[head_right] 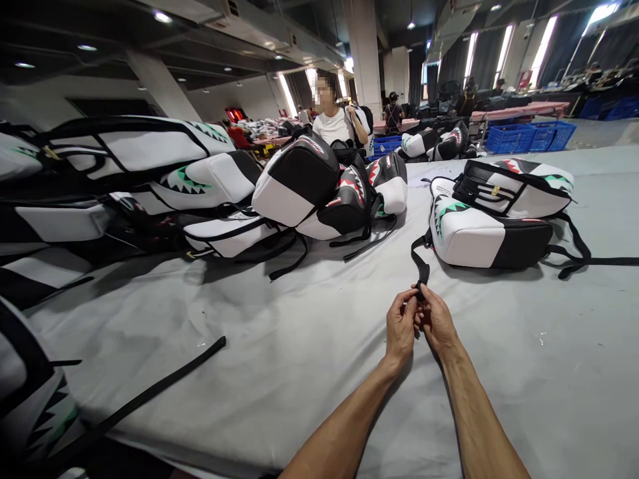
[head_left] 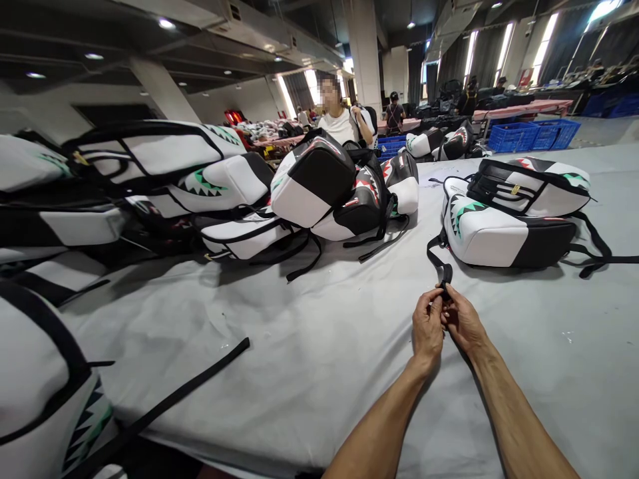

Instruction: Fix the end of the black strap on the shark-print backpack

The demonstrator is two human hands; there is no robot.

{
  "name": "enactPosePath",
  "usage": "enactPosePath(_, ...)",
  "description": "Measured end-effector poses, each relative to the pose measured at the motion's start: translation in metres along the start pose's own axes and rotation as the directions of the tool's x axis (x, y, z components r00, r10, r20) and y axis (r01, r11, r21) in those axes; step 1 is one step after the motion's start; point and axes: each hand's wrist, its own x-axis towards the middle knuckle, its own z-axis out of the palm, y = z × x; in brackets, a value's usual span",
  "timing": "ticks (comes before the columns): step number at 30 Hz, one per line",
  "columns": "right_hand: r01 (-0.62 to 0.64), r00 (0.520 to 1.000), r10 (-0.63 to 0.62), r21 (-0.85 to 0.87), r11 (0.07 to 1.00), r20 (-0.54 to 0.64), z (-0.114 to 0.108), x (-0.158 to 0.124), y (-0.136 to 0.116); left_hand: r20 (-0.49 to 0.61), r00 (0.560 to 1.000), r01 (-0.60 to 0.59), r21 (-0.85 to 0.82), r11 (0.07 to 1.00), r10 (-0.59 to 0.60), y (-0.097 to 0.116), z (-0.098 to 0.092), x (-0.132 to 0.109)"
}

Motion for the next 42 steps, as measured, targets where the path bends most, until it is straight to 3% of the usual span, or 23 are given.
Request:
enactPosePath(10, 0.017, 0.992, -0.013, -0.03, 0.999, 0.124, -0.001, -0.001, 0.007, -0.025, 1.0, 0.001, -0.023, 1.0, -0.001, 0.002, -0.002, 0.003)
enactPosePath(19, 0.02, 0.999, -0.019, 0.03, 0.999, -0.028, -0.001, 0.001, 0.003, 0.054, 0.998, 0.027, -0.051, 0.998, -0.024, 0.002, 0.0, -0.002)
enactPosePath(33, -0.026, 0.999, 0.03, -0.082, 0.996, 0.042, 0.009, -0.008, 0.003, -0.058, 0.996, 0.056, -0.086, 0.995, -0.061, 0.003, -0.002, 0.006)
enactPosePath(42, 0.006, 1.0, -0.007, -0.034, 0.999, -0.008, 0.003, 0.0, 0.004, 0.02, 0.998, 0.056, -0.081, 0.995, -0.054, -0.003, -0.002, 0.005)
